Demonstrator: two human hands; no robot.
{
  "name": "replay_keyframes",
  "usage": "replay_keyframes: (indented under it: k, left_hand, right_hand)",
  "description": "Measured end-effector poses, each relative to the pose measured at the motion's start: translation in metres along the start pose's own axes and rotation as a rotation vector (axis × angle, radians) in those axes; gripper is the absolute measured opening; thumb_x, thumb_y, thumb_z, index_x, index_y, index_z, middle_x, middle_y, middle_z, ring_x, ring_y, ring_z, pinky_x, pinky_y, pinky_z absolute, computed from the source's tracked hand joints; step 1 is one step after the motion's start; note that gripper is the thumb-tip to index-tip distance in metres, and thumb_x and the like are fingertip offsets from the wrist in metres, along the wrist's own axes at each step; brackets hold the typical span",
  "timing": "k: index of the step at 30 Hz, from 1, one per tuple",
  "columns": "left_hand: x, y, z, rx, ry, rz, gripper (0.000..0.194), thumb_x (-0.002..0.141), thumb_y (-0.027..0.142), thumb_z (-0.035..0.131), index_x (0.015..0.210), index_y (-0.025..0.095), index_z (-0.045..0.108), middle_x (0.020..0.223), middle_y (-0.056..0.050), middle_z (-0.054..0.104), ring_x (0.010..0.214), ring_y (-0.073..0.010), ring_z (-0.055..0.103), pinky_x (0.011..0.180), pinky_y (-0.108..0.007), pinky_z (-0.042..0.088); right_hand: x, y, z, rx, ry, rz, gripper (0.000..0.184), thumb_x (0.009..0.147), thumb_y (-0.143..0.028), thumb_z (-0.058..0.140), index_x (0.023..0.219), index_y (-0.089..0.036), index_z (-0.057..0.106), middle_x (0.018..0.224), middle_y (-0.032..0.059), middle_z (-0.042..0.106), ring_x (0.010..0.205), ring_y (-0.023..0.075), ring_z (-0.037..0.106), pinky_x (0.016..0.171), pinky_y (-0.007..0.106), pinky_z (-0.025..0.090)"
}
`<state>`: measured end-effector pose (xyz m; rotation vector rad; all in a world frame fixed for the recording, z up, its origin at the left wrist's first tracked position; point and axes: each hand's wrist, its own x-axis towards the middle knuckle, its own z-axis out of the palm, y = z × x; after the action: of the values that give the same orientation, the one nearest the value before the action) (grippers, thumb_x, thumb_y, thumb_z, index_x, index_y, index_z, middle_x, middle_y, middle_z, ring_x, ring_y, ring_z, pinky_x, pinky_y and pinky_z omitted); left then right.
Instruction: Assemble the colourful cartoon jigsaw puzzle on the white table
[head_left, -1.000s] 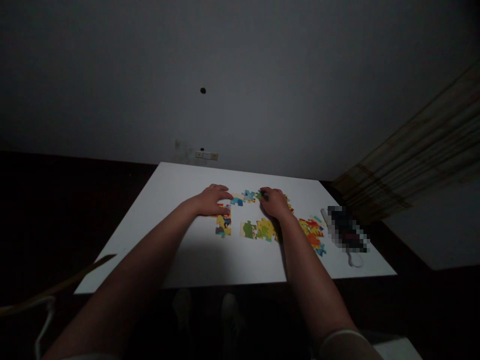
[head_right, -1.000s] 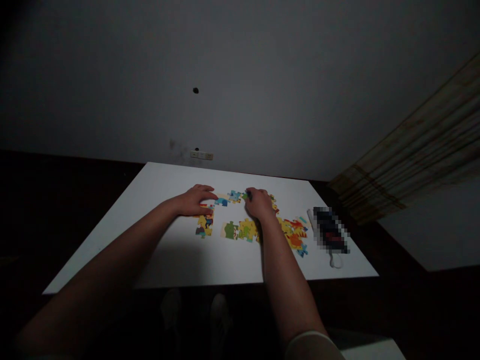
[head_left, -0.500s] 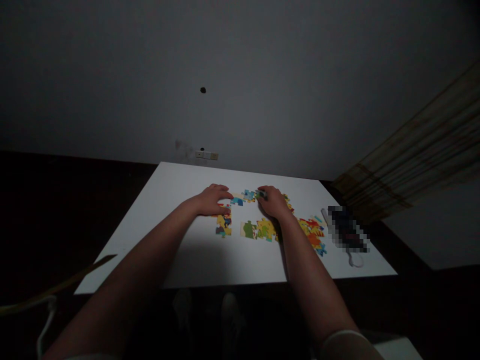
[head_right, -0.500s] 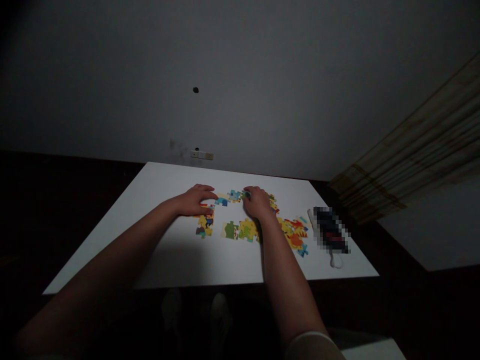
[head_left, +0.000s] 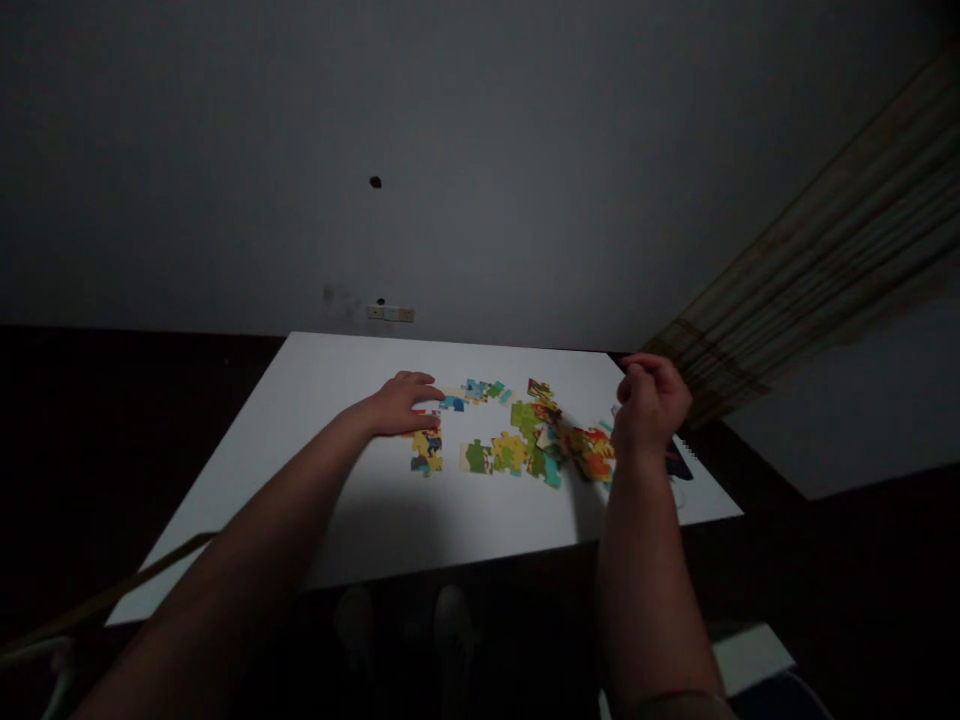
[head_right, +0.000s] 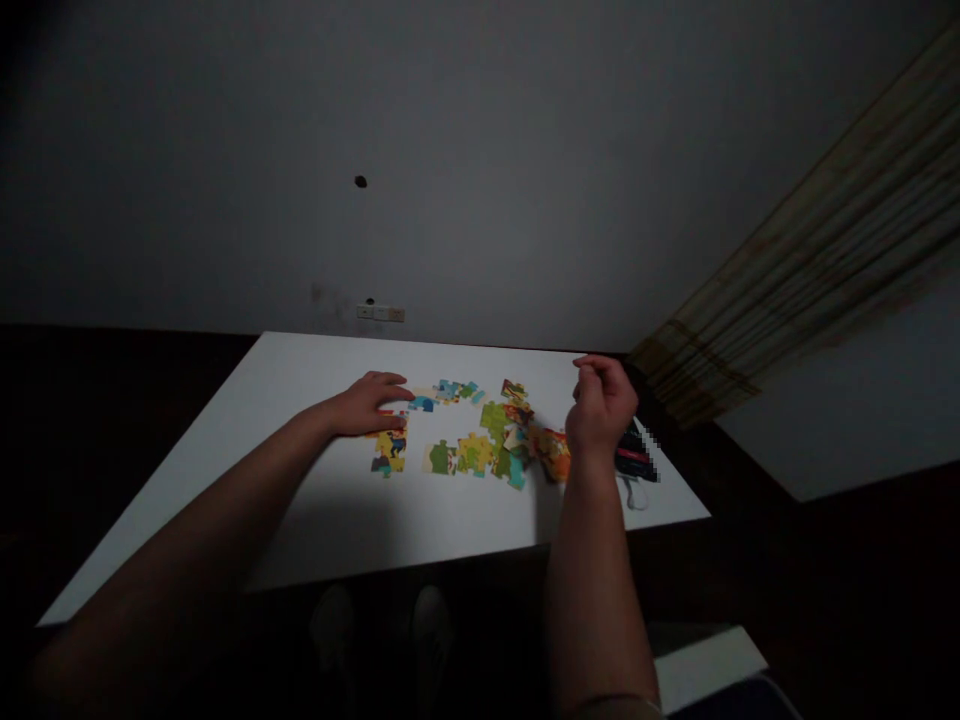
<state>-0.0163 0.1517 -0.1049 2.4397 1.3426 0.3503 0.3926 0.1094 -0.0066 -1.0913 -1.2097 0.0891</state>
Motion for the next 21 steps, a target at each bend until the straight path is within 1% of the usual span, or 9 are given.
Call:
replay_keyframes:
  k: [2, 4, 6, 8, 9, 11, 14, 17, 21]
  left_hand:
    - [0.001, -0.003, 0.001, -0.012, -0.015, 0.000, 0.067, 0.097, 0.069, 0.074, 0.155, 0.033, 0.075, 0.178, -0.012, 0.056, 0.166, -0.0388, 0.047, 0.138, -0.057, 0.035]
    - [0.001, -0.004, 0.000, -0.019, -0.023, -0.007, 0.068, 0.097, 0.068, 0.075, 0.155, 0.033, 0.075, 0.179, -0.013, 0.055, 0.166, -0.0397, 0.047, 0.138, -0.056, 0.035]
    - [0.001, -0.003, 0.000, -0.021, -0.019, -0.012, 0.069, 0.097, 0.068, 0.074, 0.156, 0.032, 0.075, 0.179, -0.013, 0.055, 0.166, -0.0395, 0.046, 0.138, -0.056, 0.035]
    - [0.000, -0.002, -0.001, -0.017, -0.021, -0.013, 0.069, 0.098, 0.067, 0.072, 0.157, 0.032, 0.074, 0.180, -0.013, 0.054, 0.167, -0.0388, 0.045, 0.139, -0.055, 0.035]
    - [-0.001, -0.001, -0.002, -0.015, -0.025, -0.013, 0.069, 0.099, 0.067, 0.072, 0.158, 0.031, 0.073, 0.180, -0.013, 0.053, 0.167, -0.0387, 0.045, 0.139, -0.055, 0.034]
    - [-0.001, 0.000, -0.003, -0.014, -0.031, -0.010, 0.068, 0.100, 0.066, 0.071, 0.159, 0.031, 0.072, 0.181, -0.014, 0.052, 0.168, -0.0389, 0.044, 0.139, -0.055, 0.034]
    - [-0.002, 0.000, -0.002, -0.013, -0.034, -0.005, 0.068, 0.100, 0.066, 0.070, 0.159, 0.032, 0.071, 0.182, -0.013, 0.051, 0.168, -0.0394, 0.044, 0.138, -0.058, 0.035]
    - [-0.001, -0.001, -0.001, -0.008, -0.027, -0.007, 0.069, 0.099, 0.066, 0.072, 0.159, 0.032, 0.071, 0.182, -0.014, 0.052, 0.168, -0.0397, 0.044, 0.137, -0.059, 0.035]
    - [0.000, 0.000, -0.001, -0.013, -0.011, -0.005, 0.067, 0.098, 0.066, 0.074, 0.157, 0.034, 0.073, 0.179, -0.011, 0.055, 0.167, -0.0392, 0.045, 0.136, -0.058, 0.037]
  right_hand:
    - [-0.010, 0.000, -0.020, -0.093, -0.212, 0.053, 0.024, 0.097, -0.042, 0.063, 0.101, -0.022, 0.077, 0.074, -0.0031, 0.060, 0.065, 0.0172, 0.051, 0.063, 0.030, 0.039]
    - [-0.030, 0.001, -0.034, -0.216, -0.449, 0.068, 0.028, 0.098, -0.042, 0.062, 0.106, -0.022, 0.080, 0.087, 0.0023, 0.073, 0.076, 0.0212, 0.062, 0.073, 0.034, 0.048]
    - [-0.056, 0.004, -0.046, -0.353, -0.650, 0.014, 0.027, 0.098, -0.038, 0.061, 0.107, -0.023, 0.083, 0.101, 0.0075, 0.081, 0.093, 0.0263, 0.070, 0.088, 0.040, 0.054]
    - [-0.082, 0.007, -0.056, -0.486, -0.792, -0.083, 0.026, 0.097, -0.029, 0.060, 0.107, -0.024, 0.083, 0.110, 0.0093, 0.083, 0.110, 0.0306, 0.070, 0.105, 0.047, 0.052]
    - [-0.094, 0.008, -0.061, -0.561, -0.803, -0.103, 0.026, 0.096, -0.025, 0.060, 0.108, -0.023, 0.082, 0.113, 0.0104, 0.082, 0.115, 0.0318, 0.069, 0.110, 0.048, 0.050]
    - [-0.113, 0.011, -0.072, -0.706, -0.785, -0.110, 0.024, 0.095, -0.024, 0.062, 0.108, -0.021, 0.081, 0.113, 0.0123, 0.080, 0.118, 0.0341, 0.067, 0.112, 0.049, 0.050]
    - [-0.129, 0.013, -0.089, -0.829, -0.734, -0.113, 0.020, 0.097, -0.030, 0.065, 0.108, -0.025, 0.081, 0.117, 0.0135, 0.078, 0.119, 0.0382, 0.066, 0.109, 0.053, 0.053]
    - [-0.135, 0.011, -0.101, -0.873, -0.712, -0.101, 0.022, 0.098, -0.033, 0.064, 0.111, -0.030, 0.082, 0.124, 0.0142, 0.078, 0.119, 0.0425, 0.067, 0.107, 0.058, 0.055]
    - [-0.134, 0.010, -0.114, -0.958, -0.646, -0.010, 0.029, 0.097, -0.029, 0.057, 0.113, -0.032, 0.081, 0.123, 0.0167, 0.079, 0.118, 0.0451, 0.073, 0.104, 0.062, 0.059]
